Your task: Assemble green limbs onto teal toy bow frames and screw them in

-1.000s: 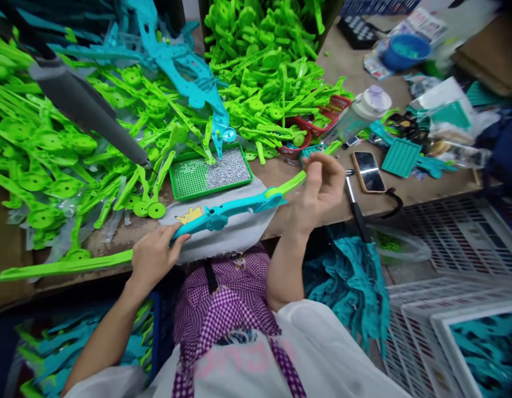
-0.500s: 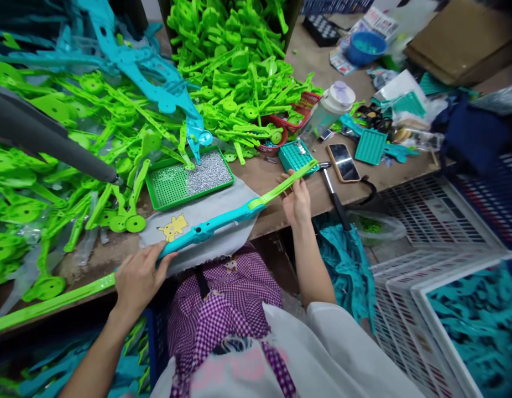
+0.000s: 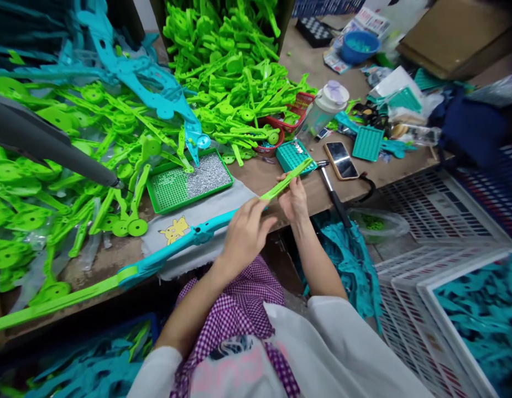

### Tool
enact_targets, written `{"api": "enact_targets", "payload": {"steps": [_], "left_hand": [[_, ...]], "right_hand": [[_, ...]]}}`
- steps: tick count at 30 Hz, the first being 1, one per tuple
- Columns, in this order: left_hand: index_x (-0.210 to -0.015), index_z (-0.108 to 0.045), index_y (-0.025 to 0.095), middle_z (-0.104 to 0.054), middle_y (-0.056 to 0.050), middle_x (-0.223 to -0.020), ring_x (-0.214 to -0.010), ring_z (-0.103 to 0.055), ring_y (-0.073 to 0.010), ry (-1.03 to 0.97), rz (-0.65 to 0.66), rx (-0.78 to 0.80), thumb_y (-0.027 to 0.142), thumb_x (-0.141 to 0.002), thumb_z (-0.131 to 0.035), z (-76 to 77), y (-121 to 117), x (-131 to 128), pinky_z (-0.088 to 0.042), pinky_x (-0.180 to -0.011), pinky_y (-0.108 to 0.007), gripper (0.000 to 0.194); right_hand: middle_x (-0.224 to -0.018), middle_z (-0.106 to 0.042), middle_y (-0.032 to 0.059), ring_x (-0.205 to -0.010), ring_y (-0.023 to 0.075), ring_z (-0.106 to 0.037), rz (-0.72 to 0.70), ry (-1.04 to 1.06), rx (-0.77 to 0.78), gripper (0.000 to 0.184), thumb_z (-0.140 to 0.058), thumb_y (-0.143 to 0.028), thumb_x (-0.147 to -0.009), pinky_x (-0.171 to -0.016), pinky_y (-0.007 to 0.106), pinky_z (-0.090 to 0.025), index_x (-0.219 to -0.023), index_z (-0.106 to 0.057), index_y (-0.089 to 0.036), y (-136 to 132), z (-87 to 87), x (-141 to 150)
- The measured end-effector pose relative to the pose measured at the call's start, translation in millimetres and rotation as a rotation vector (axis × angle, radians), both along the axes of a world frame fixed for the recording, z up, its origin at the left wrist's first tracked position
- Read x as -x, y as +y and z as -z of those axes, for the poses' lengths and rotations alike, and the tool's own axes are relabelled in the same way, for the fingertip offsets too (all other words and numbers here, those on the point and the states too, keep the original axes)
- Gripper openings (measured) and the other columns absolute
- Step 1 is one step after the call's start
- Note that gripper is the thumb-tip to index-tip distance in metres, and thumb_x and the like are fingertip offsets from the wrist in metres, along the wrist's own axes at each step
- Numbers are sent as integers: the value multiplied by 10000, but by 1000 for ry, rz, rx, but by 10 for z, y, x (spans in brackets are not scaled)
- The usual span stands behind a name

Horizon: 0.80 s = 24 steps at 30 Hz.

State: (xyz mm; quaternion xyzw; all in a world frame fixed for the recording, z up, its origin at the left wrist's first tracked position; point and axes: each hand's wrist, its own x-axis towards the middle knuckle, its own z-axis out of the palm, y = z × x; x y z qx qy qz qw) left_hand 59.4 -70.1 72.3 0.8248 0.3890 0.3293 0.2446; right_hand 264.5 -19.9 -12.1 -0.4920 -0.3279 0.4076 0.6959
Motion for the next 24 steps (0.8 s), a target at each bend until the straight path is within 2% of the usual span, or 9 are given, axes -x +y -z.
{"api": "enact_targets", "payload": {"steps": [3, 6, 12, 17, 20, 24], "left_hand": [[-1390, -503, 148, -606, -176, -1389, -1225, -629, -290, 133, 55, 248, 280, -999, -559, 10, 472, -651, -504, -1030, -423, 417], [-1302, -586, 180, -694, -135, -1255, -1169, -658, -280, 200, 44, 350, 255, -1010, -526, 73, 704, -890, -498, -985, -381, 307], [-1201, -639, 192, -712, -112, -1158, -1076, -677, -253, 190, -34, 257, 252, -1016, -497, 172, 607, -894, -488, -923, -340, 241], [-1167, -659, 188, -716, -109, -1144, -1057, -679, -248, 187, -84, 248, 231, -1001, -512, 170, 577, -959, -490, -915, -335, 226], [-1180, -663, 179, -720, -114, -1150, -1064, -678, -251, 178, -67, 244, 219, -993, -518, 178, 615, -945, -488, -922, -334, 240], [-1157, -688, 175, -739, -118, -1108, -1056, -680, -259, 193, 14, 285, 225, -986, -518, 180, 682, -885, -483, -904, -332, 245]], "right_hand": [[-1074, -697, 19, -1107, 205, -666, -29, -9, 7, 503, -717, -689, -724, -961, 398, -560, -1021, -606, -299, -22, -30, -45], [-1121, -718, 37, -1114, 223, -675, -70, -17, 40, 552, -737, -703, -687, -925, 399, -572, -1042, -621, -297, -24, -119, -142], [-1124, -719, 45, -1159, 229, -668, -53, -35, 24, 484, -701, -676, -744, -912, 394, -586, -1026, -638, -287, 63, -332, -356], [-1039, -715, 38, -1098, 227, -684, -30, -34, -6, 512, -731, -687, -702, -940, 410, -594, -994, -630, -279, 107, -367, -350], [-1021, -717, 36, -1086, 234, -686, -16, -37, -2, 519, -739, -695, -685, -936, 413, -593, -962, -623, -271, 108, -380, -341], [-978, -730, 39, -1108, 247, -686, -128, -5, 49, 470, -770, -636, -690, -927, 409, -590, -940, -640, -260, 89, -431, -382]]}}
